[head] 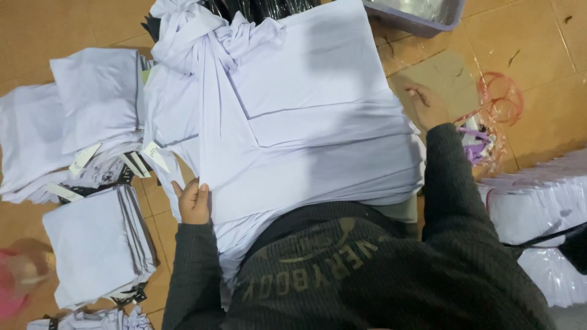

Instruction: The person uses scissors to cut tags off a stack of white shirts. They then insert a cardboard piece into the shirts and fold them neatly, stacking the folded shirts on the floor.

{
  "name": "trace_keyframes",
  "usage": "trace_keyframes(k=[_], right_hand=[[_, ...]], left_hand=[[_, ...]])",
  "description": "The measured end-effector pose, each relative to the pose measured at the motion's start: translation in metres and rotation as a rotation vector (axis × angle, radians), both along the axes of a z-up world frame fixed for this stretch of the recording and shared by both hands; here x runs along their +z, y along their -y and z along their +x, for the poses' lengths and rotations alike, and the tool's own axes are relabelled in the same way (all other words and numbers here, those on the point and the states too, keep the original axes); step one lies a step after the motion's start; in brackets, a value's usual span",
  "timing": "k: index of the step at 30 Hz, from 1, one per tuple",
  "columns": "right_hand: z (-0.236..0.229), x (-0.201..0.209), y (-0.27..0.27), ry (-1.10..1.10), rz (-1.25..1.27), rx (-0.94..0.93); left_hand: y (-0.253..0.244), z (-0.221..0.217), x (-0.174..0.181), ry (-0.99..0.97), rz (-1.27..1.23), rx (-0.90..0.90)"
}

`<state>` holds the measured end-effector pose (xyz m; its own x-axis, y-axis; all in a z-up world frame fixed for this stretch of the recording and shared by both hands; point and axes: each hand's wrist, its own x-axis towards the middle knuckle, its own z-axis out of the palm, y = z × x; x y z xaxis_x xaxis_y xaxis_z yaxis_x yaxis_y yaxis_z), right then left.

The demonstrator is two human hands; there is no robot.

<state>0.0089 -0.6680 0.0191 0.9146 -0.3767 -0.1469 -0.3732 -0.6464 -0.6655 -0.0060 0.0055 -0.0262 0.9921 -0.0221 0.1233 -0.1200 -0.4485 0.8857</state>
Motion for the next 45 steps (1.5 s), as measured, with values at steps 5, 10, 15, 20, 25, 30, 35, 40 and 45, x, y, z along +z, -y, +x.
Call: trace_keyframes(k=[5,10,15,20,25,30,35,40,45], right_hand=[[0.039,-0.073,0.021,0.01,0.173,-0.006],[0.05,-0.059,0.023,-0.023,0.017,-0.042],[0.051,-0.053,0.032,-0.068,-0.215,-0.032],[0.115,0.038,-0.051,-0.047,-0.596,0.217],[0.197,0.082,-0.183,0.132,-0.629,0.545],[0.252,0.06,-0.315,0.02,-0.153,0.685],[0.301,0.024,-0.359,0.023,-0.072,0.532],[0.381,0.022,-0.327,0.198,0.894,0.073],[0.322,0.07,-0.335,0.052,0.015,0.429]], left_hand=[[0.016,0.0,0.029,-0.013,0.02,-0.01],[0.011,0.006,0.021,-0.016,0.016,-0.008],[0.014,0.004,0.013,-0.006,0.027,-0.023],[0.015,0.006,0.013,0.045,0.052,-0.038],[0.018,0.004,0.022,-0.004,0.063,-0.022],[0.019,0.004,0.021,0.03,0.084,-0.001],[0.018,0.003,0.013,-0.042,0.098,-0.025],[0.019,0.007,0.023,0.121,0.093,-0.029],[0.02,0.008,0.025,0.112,0.091,-0.016]])
